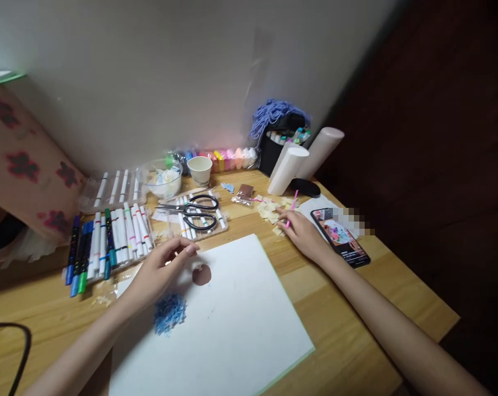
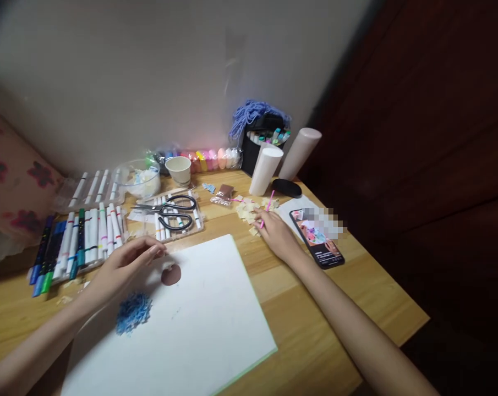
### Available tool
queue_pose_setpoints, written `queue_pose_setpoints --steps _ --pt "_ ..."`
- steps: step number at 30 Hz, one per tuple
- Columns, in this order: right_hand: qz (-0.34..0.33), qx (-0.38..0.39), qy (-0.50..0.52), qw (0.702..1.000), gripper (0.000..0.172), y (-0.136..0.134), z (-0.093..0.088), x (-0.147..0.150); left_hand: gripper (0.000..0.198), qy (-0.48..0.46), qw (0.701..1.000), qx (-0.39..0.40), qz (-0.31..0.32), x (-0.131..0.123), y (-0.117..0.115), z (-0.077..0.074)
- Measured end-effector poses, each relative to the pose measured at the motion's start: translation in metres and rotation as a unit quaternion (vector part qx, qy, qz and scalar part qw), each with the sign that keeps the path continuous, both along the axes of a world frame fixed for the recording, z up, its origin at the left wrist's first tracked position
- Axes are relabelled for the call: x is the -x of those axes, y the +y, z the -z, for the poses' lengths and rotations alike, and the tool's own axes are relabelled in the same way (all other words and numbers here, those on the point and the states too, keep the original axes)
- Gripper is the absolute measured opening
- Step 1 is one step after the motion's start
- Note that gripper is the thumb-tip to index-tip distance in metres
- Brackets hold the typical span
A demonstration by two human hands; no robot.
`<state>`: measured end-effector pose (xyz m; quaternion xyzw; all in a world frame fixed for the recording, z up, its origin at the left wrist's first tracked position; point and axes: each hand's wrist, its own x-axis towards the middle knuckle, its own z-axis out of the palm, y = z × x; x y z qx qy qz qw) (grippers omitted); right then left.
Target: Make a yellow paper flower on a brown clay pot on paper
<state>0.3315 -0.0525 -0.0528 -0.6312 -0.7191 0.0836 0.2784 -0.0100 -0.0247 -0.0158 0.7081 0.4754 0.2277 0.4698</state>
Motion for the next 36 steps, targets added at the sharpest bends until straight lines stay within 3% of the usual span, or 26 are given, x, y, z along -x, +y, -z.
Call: queue_pose_setpoints --steps 3,6,9,16,22,24,26,29,33,36 --pt "-0.033 0.038 -0.017 0.999 0.012 0.003 -0.005 0.001 0.027 0.012 1.000 -0.013 0.003 -0.005 -0.001 -0.002" --pt "-0.030 0.005 -0.017 0.999 0.015 0.011 -0.009 0.008 0.029 0.010 1.000 -0.015 0.007 -0.007 0.000 -0.001" --pt "-0.019 -0.033 -0.054 0.998 0.013 0.032 -0.009 0.010 0.031 0.002 1.000 -0.012 0.004 -0.009 0.001 0.003" --pt "-0.005 -0.032 -0.109 0.994 0.012 0.085 0.004 0.013 0.033 -0.030 0.999 -0.002 -0.027 -0.006 0.002 0.016" --pt "0.038 -0.076 -0.043 0.995 0.014 0.062 -0.009 0.026 0.031 -0.005 0.999 -0.033 -0.026 -0.002 -0.004 0.010" --pt "0.057 -0.082 0.070 0.992 0.013 0.045 -0.017 0.039 0.030 0.027 0.998 -0.060 -0.022 -0.006 -0.009 0.002" --pt "0.068 -0.053 0.240 0.967 0.020 0.027 -0.025 0.055 0.028 0.042 0.995 -0.086 -0.009 -0.013 -0.015 -0.007" --pt "0.039 0.064 0.443 0.893 0.034 0.004 -0.034 0.081 0.024 0.024 0.996 -0.088 0.017 -0.031 -0.021 -0.017" --pt "0.036 0.147 0.574 0.805 0.037 -0.019 -0.043 0.107 0.026 -0.068 0.996 -0.048 0.013 -0.056 -0.023 -0.020" --pt "0.048 0.163 0.627 0.761 0.038 -0.027 -0.045 0.115 0.022 -0.137 0.990 0.013 -0.005 -0.066 -0.022 -0.022"
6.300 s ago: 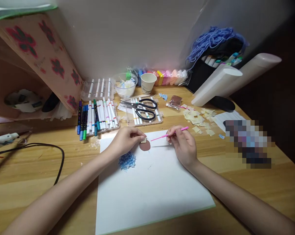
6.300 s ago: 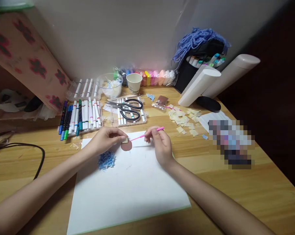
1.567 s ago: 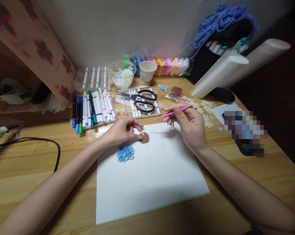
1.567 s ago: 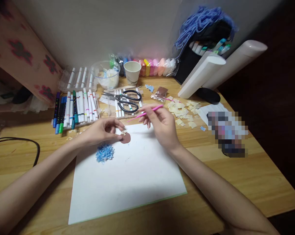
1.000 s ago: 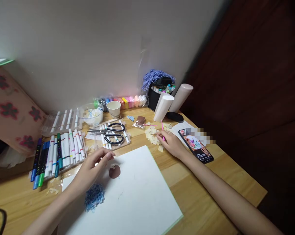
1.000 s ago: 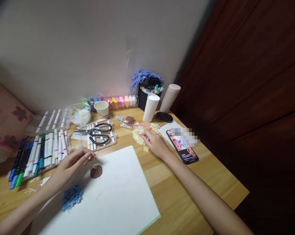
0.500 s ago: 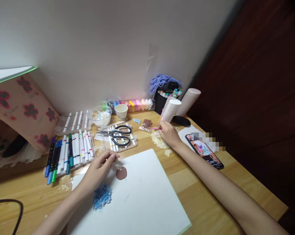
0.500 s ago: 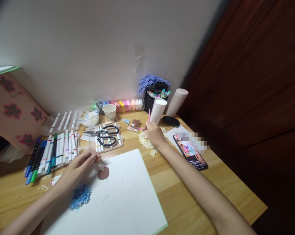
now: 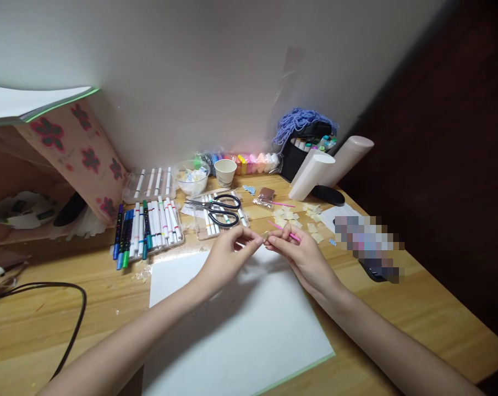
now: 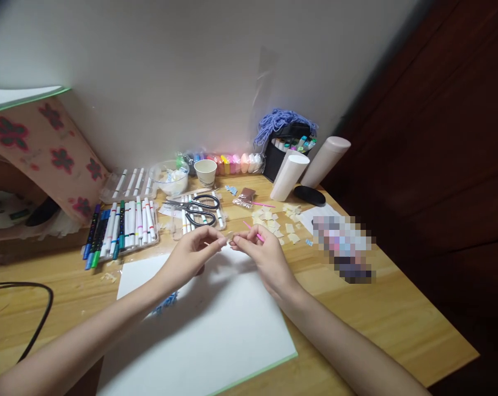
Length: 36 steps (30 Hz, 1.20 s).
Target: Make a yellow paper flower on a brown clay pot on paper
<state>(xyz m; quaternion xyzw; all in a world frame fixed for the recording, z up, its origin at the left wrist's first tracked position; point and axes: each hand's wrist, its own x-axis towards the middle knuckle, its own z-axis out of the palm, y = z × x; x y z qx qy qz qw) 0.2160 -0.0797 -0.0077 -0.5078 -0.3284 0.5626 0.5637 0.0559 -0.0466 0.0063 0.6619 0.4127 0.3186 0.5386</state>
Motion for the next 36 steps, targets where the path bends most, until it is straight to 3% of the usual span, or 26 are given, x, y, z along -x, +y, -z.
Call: queue_pose_setpoints --steps 7,16,21,26,31,36 --pt "-0.009 -0.037 -0.031 0.999 0.031 -0.007 0.001 0.001 0.023 -0.019 0.997 0.075 0.004 0.000 0.001 -0.001" --pt "-0.001 -0.085 -0.142 0.986 0.030 -0.006 0.000 0.007 0.025 0.006 0.996 0.084 0.020 0.007 0.000 0.000" --pt "-0.033 -0.068 -0.139 0.987 0.033 -0.003 0.001 0.017 0.025 0.020 0.995 0.095 0.033 0.023 0.001 0.003" --pt "-0.077 -0.044 -0.132 0.987 0.032 0.006 0.020 0.034 0.020 0.105 0.994 0.021 0.020 0.042 0.004 0.013" --pt "-0.102 -0.049 -0.166 0.980 0.028 0.009 0.041 0.045 0.017 0.207 0.975 -0.077 0.015 0.053 0.006 0.027" --pt "-0.124 -0.042 -0.233 0.964 0.024 0.008 0.048 0.043 0.016 0.273 0.953 -0.132 0.020 0.051 0.008 0.031"
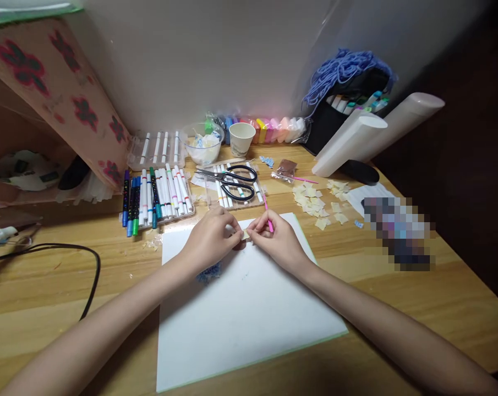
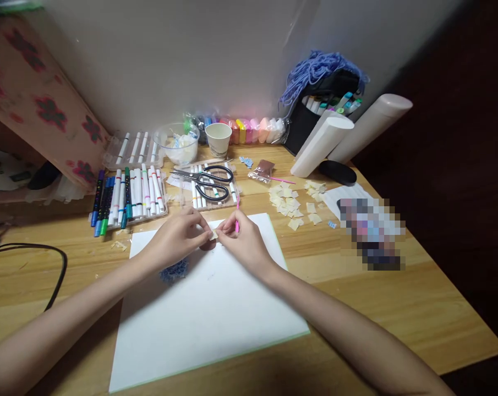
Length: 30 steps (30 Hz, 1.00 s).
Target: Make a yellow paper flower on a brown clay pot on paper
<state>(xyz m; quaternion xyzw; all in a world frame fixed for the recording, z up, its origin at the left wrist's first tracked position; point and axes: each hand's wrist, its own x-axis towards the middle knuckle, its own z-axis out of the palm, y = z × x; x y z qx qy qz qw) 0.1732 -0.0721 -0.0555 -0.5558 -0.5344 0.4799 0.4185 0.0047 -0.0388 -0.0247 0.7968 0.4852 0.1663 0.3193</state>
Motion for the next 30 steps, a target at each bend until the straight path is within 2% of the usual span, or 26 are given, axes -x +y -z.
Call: queue_pose_setpoints --steps 4,7,11,14,16,19,25,30 --pt "-0.014 -0.052 -0.077 0.996 0.016 0.001 0.001 -0.004 0.015 0.013 1.000 0.005 0.005 -0.002 0.002 -0.001" --pt "-0.008 -0.090 -0.063 0.994 0.013 0.000 0.001 -0.008 0.015 0.016 1.000 0.014 0.000 -0.002 0.003 0.000" --pt "0.026 -0.134 0.022 0.990 0.036 -0.006 0.002 -0.016 0.014 0.015 1.000 0.023 -0.007 -0.002 0.004 0.002" --pt "0.042 -0.193 0.003 0.980 0.048 -0.011 0.003 -0.021 0.014 0.015 1.000 0.028 -0.003 -0.002 0.005 0.004" --pt "0.026 -0.217 -0.015 0.976 0.052 -0.012 0.005 -0.023 0.014 0.017 0.999 0.027 -0.002 -0.001 0.006 0.005" --pt "-0.012 -0.199 -0.037 0.979 0.056 -0.011 0.007 -0.024 0.011 0.017 1.000 0.025 -0.007 -0.001 0.007 0.006" --pt "-0.030 -0.152 -0.049 0.987 0.055 -0.008 0.005 -0.023 0.010 0.016 0.999 0.027 -0.006 -0.001 0.008 0.007" --pt "-0.054 -0.145 -0.048 0.987 0.053 -0.006 0.005 -0.023 0.009 0.019 0.999 0.031 -0.008 -0.001 0.007 0.005"
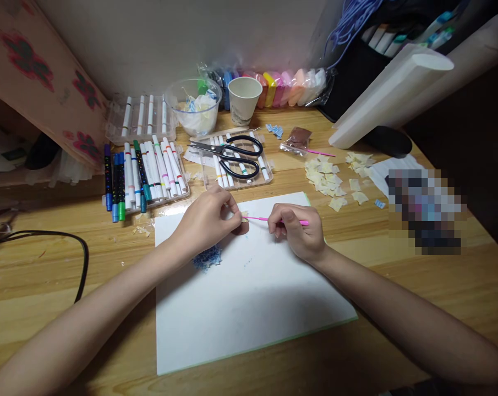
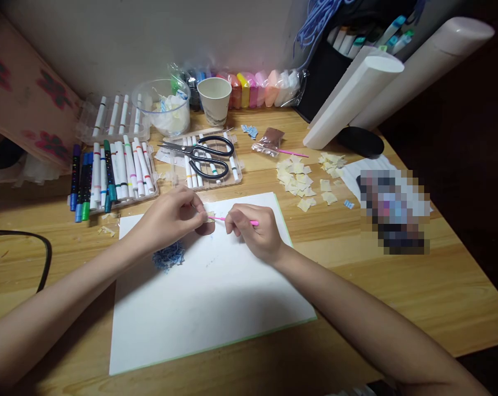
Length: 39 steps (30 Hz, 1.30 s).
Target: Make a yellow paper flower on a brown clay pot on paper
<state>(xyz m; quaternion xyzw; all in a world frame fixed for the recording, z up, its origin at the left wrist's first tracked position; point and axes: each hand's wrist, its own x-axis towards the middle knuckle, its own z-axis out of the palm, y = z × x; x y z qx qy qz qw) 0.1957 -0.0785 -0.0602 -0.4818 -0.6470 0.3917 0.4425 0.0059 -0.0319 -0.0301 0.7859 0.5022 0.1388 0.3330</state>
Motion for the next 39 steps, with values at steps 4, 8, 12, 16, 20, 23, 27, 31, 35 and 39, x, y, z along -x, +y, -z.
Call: queue_pose_setpoints --steps 4,8,12,16,20,23,27,31,35,39 --pt "-0.003 0.013 -0.009 1.000 0.055 0.000 0.001 0.000 0.012 0.005 1.000 -0.001 0.005 -0.001 0.000 0.001" --pt "-0.007 0.025 -0.008 1.000 0.054 0.000 0.002 0.000 0.016 -0.003 1.000 0.014 0.014 0.005 0.005 -0.001" --pt "-0.027 0.042 -0.005 0.999 0.051 0.004 -0.001 -0.001 0.022 -0.022 0.999 0.028 0.022 0.019 0.007 -0.002" --pt "-0.098 0.032 -0.064 0.993 0.044 0.014 -0.013 -0.007 0.019 -0.067 0.997 0.017 0.030 0.033 -0.001 0.001" --pt "-0.162 0.082 -0.144 0.973 0.020 0.028 -0.031 -0.012 0.019 -0.110 0.993 0.027 0.015 0.039 -0.007 0.008" --pt "-0.217 0.107 -0.161 0.957 0.012 0.038 -0.042 -0.013 0.020 -0.124 0.992 0.033 0.001 0.039 -0.008 0.011" --pt "-0.207 0.065 -0.187 0.958 0.012 0.045 -0.048 -0.008 0.019 -0.126 0.992 0.026 -0.002 0.039 -0.007 0.012" --pt "-0.149 -0.017 -0.220 0.964 0.013 0.043 -0.047 0.003 0.019 -0.137 0.990 0.020 0.005 0.040 -0.007 0.014" --pt "-0.068 -0.066 -0.246 0.965 0.024 0.037 -0.040 0.014 0.019 -0.141 0.990 0.014 0.008 0.041 -0.007 0.015" --pt "-0.036 -0.070 -0.243 0.967 0.024 0.034 -0.036 0.020 0.020 -0.143 0.990 0.011 0.007 0.040 -0.007 0.015"
